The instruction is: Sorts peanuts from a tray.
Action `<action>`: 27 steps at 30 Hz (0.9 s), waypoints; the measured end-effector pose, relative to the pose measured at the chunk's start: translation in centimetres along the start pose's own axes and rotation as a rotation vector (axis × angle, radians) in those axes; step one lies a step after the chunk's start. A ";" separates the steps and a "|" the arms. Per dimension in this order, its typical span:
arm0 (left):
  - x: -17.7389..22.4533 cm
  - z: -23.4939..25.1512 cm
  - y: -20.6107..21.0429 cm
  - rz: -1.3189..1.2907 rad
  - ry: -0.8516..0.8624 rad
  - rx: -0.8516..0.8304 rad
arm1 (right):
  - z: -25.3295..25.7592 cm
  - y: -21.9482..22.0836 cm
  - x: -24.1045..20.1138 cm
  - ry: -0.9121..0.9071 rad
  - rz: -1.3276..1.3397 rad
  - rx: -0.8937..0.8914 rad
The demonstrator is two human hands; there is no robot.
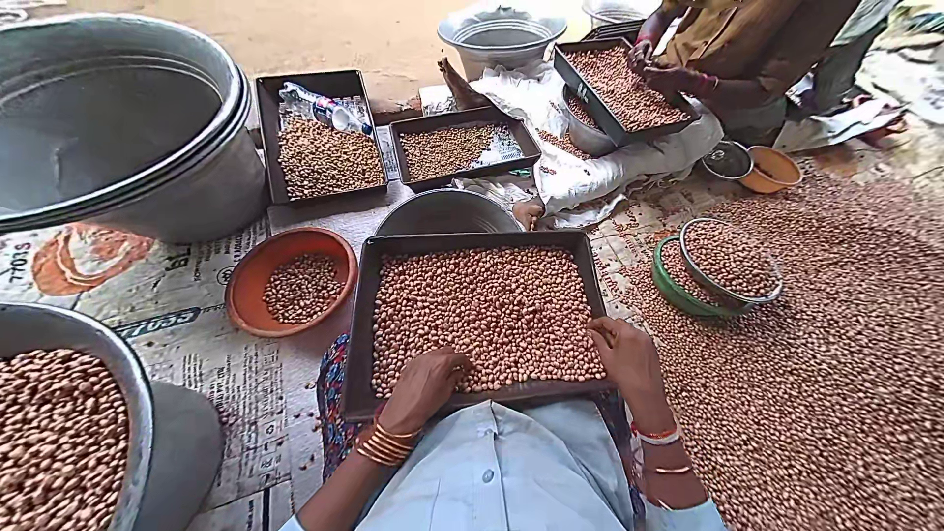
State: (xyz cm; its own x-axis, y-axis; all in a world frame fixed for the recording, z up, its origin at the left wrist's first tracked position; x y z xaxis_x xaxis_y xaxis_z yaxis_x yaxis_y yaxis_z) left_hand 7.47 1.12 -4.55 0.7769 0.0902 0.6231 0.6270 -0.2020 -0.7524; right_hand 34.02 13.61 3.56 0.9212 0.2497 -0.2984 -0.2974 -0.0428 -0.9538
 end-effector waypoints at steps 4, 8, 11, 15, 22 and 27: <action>0.3 0.2 0.3 0.068 0.034 -0.012 | -1.0 0.5 0.9 0.013 -0.011 -0.037; -0.8 0.3 -0.4 -0.166 -0.011 0.035 | -1.3 2.1 -0.6 0.015 -0.020 -0.171; -2.0 0.4 -0.2 -0.777 -0.115 0.039 | -1.8 3.2 -4.8 -0.129 0.080 -0.257; -0.9 0.4 2.0 -1.249 -0.239 -0.139 | -2.9 4.4 -11.3 -0.436 0.451 -0.346; -3.6 -1.7 -0.7 -0.966 -0.268 0.196 | 0.4 0.8 -1.8 0.263 -0.171 -0.525; -5.2 -3.2 -1.3 -0.631 -0.200 0.316 | 1.1 5.6 -2.4 0.303 -0.075 -0.612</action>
Point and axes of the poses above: each hand's wrist, its own z-axis towards the middle knuckle, its own y-axis out of the palm, x = y × z, the point moved 7 cm from there along z, towards the middle knuckle, and after that the axes turned 5 degrees about -z, right-handed, at the moved point
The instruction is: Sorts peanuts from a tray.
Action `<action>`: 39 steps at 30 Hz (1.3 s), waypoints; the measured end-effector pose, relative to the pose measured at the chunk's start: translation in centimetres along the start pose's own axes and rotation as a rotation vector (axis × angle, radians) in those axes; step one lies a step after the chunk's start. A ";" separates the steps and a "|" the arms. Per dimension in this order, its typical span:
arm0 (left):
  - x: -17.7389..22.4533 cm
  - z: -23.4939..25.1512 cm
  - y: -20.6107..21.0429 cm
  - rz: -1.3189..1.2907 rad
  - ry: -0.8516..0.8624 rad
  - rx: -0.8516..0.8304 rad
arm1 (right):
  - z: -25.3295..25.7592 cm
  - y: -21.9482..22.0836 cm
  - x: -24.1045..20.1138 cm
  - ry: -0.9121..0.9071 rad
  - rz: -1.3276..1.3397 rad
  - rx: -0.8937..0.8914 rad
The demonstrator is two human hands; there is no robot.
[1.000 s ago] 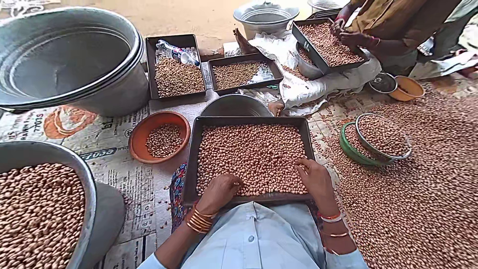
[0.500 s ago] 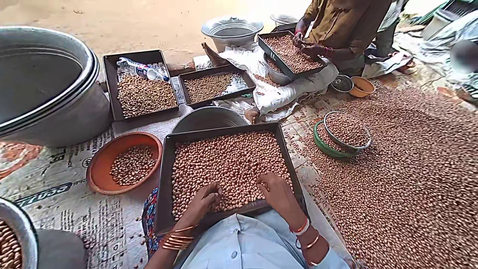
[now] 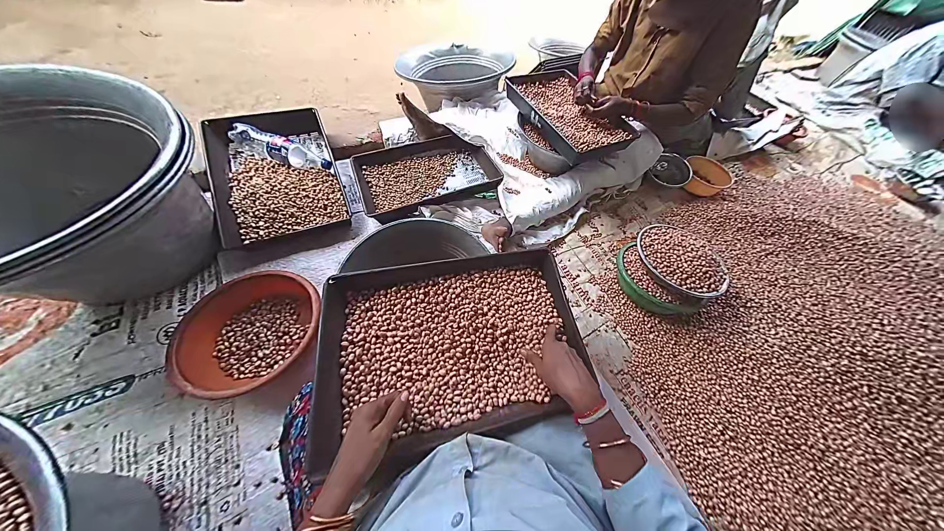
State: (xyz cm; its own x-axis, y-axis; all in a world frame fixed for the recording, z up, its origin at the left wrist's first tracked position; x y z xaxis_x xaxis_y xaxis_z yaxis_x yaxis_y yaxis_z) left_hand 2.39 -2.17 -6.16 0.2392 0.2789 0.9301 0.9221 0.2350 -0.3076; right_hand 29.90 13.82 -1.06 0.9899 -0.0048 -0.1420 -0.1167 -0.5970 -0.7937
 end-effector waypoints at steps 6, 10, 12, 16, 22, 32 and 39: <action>0.7 0.1 -0.2 -0.002 0.043 0.075 | -0.4 1.5 -9.4 -0.593 0.370 0.054; 0.2 -0.3 -0.6 -0.013 0.023 0.101 | 0.2 -4.5 -3.7 -0.530 0.369 0.470; 0.1 -0.1 -0.4 -0.023 0.017 0.081 | 0.8 -6.1 0.0 -0.366 0.231 0.542; 0.6 0.4 0.2 0.034 0.026 0.038 | 0.8 -5.4 3.0 -0.275 0.096 0.490; 1.1 0.2 0.8 0.242 0.023 -0.086 | -0.8 -1.8 0.7 -0.423 0.126 0.342; 2.9 -0.4 3.2 0.399 0.013 -0.390 | -1.4 4.6 -8.5 -0.710 -0.079 0.253; 1.9 -0.5 2.9 0.304 -0.051 -0.407 | -0.8 5.8 -9.3 -0.642 -0.184 0.130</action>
Point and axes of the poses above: each hand's wrist, its own z-axis towards the middle knuckle, its own y-axis out of the palm, x = y × z, the point moved 7 cm from there along z, towards the middle knuckle, and after that the axes turned 5 degrees about -z, right-handed, at the moved point
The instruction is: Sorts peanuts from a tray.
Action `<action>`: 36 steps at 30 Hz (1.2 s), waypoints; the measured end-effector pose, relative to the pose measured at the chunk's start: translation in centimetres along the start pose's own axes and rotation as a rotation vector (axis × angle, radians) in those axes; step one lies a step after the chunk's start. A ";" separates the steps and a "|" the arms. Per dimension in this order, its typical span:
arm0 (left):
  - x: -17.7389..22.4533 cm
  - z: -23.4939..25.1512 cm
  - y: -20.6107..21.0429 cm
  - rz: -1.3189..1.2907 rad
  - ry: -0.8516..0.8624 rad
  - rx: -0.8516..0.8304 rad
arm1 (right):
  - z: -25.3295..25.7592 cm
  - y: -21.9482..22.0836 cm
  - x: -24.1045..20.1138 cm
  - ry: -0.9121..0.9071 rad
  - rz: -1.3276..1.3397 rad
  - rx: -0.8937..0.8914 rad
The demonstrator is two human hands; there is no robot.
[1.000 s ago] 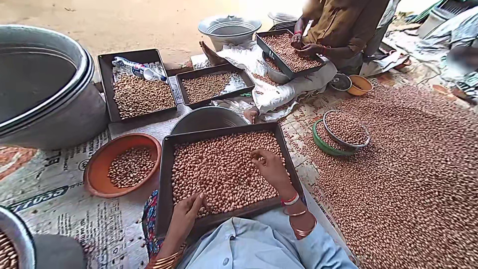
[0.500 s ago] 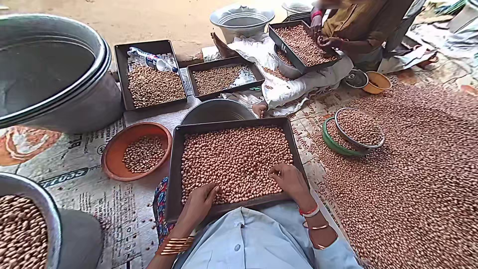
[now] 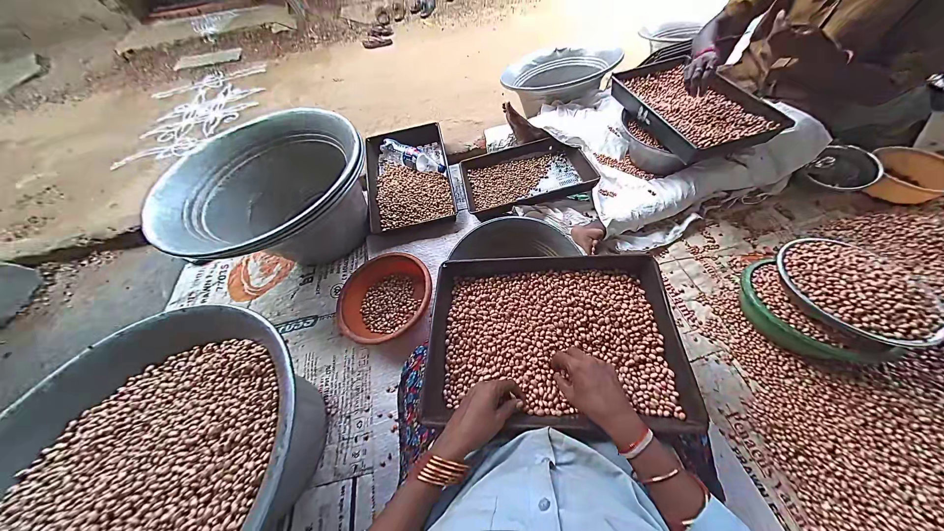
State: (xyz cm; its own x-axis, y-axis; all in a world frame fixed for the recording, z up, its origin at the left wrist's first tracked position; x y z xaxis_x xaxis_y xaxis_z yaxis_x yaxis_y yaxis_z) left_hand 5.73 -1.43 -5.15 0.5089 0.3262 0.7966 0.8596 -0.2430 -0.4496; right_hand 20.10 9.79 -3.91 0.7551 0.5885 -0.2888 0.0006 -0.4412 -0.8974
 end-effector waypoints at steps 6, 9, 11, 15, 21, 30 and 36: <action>0.2 1.3 0.7 -0.149 0.014 -0.061 | -1.6 -1.8 -1.5 -0.075 0.070 0.083; 0.5 2.0 1.3 -0.325 0.017 -0.141 | -2.7 -2.5 -3.3 -0.262 0.233 0.156; 0.8 1.9 0.5 -0.334 -0.008 -0.173 | -2.8 -3.2 -3.2 -0.275 0.242 0.242; 1.0 0.3 -8.0 0.005 -0.113 0.131 | -2.6 -4.3 -1.2 -0.185 0.124 0.325; 2.2 -2.2 -18.1 0.434 0.025 0.861 | -2.6 -4.3 1.1 -0.076 0.127 0.297; 1.9 5.1 -11.0 0.587 -0.081 0.471 | -3.9 -4.3 3.4 0.030 0.118 0.246; 1.5 6.4 -10.3 0.641 -0.094 0.479 | -4.7 -4.7 5.3 0.104 0.107 0.242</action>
State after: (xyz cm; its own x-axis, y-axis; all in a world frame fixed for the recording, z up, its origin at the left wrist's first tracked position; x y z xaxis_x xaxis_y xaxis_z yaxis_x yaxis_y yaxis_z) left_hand -2.07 7.36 -1.93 0.8936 0.3369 0.2966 0.3144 0.0019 -0.9493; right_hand 27.13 11.83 0.37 0.8057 0.4691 -0.3617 -0.2300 -0.3149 -0.9208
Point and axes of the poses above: each hand's wrist, its own z-axis towards the middle knuckle, its own y-axis out of the palm, x = y × z, the point moved 7 cm from there along z, towards the middle knuckle, and after that the axes turned 5 degrees about -z, right-handed, at the moved point
